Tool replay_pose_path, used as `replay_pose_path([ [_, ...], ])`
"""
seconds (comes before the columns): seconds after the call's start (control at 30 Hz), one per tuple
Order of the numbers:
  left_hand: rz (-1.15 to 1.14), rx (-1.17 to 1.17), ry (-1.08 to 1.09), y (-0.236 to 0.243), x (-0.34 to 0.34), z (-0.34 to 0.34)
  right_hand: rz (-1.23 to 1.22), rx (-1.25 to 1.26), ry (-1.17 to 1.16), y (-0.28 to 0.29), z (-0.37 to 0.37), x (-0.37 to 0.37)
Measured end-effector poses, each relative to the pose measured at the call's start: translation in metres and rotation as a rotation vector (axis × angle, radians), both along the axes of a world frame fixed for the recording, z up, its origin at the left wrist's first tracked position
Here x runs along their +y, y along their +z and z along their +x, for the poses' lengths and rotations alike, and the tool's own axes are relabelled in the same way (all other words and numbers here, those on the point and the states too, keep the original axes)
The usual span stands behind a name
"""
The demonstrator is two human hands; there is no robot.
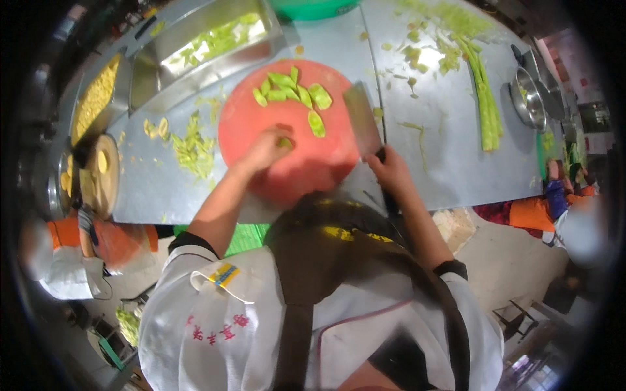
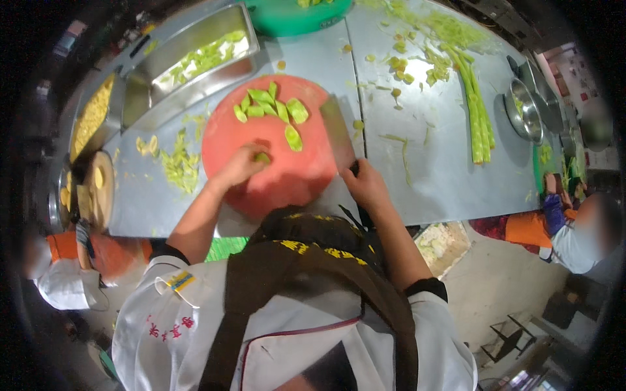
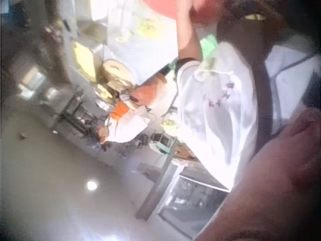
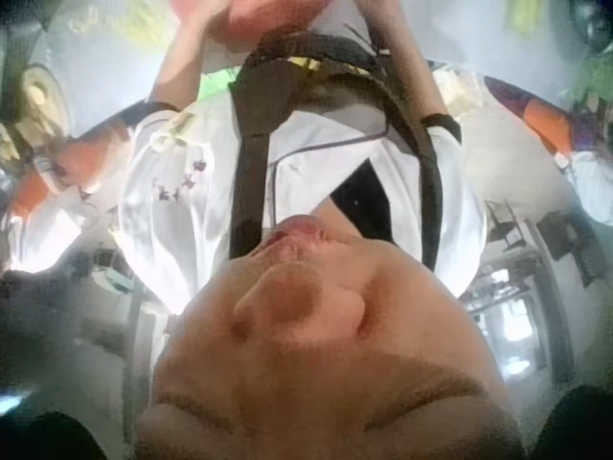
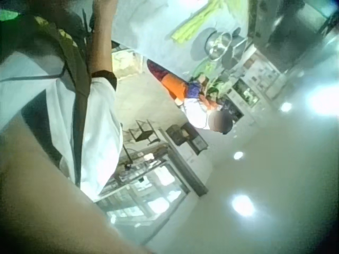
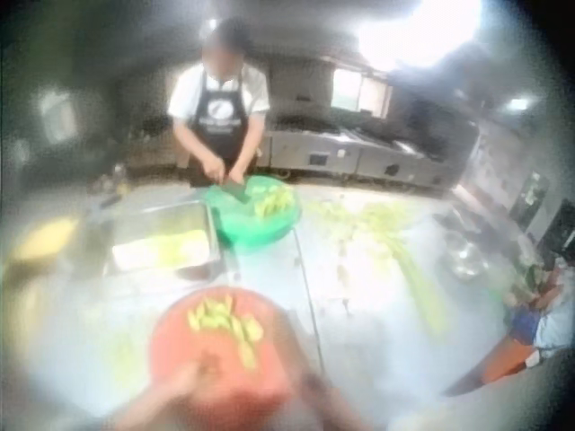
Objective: The person chops green vegetables on a red cutting board using a cleaver, repeatedly slicing pieces into smaller segments and transferring them into a metal tray. The person also scrapes the cutting board clean between batches.
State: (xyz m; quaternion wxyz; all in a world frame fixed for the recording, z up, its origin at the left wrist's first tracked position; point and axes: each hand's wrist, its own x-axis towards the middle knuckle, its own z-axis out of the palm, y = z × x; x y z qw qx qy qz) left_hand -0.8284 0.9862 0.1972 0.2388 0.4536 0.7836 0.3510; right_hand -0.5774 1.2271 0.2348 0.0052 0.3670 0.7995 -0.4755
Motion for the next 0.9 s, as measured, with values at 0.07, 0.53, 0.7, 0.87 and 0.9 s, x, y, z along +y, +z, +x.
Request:
replay_pose_path([
  [0.07, 0.095, 0.067, 0.109, -0.009, -0.009, 0.013, 0.217, 0.028, 0.147, 0.017, -0.012, -0.011],
  [0.53, 0.097, 0.334, 0.338, -0.02, -0.013, 0.035, 0.54, 0.015, 0.731, 0.018, -0.068, -0.052],
  [0.7, 0.03, 0.282, 0.326, -0.009, -0.015, 0.036, 0.564, 0.065, 0.727, 0.046, -0.065, -0.071],
  [0.87, 0.102, 0.299, 0.339, -0.01, -0.013, 0.037, 0.58, 0.013, 0.755, 0.028, -0.067, -0.069],
  [0.9, 0.115, 0.292, 0.335, -0.013, -0.015, 0.034, 0.598, 0.039, 0.763, 0.033, -0.068, -0.07],
])
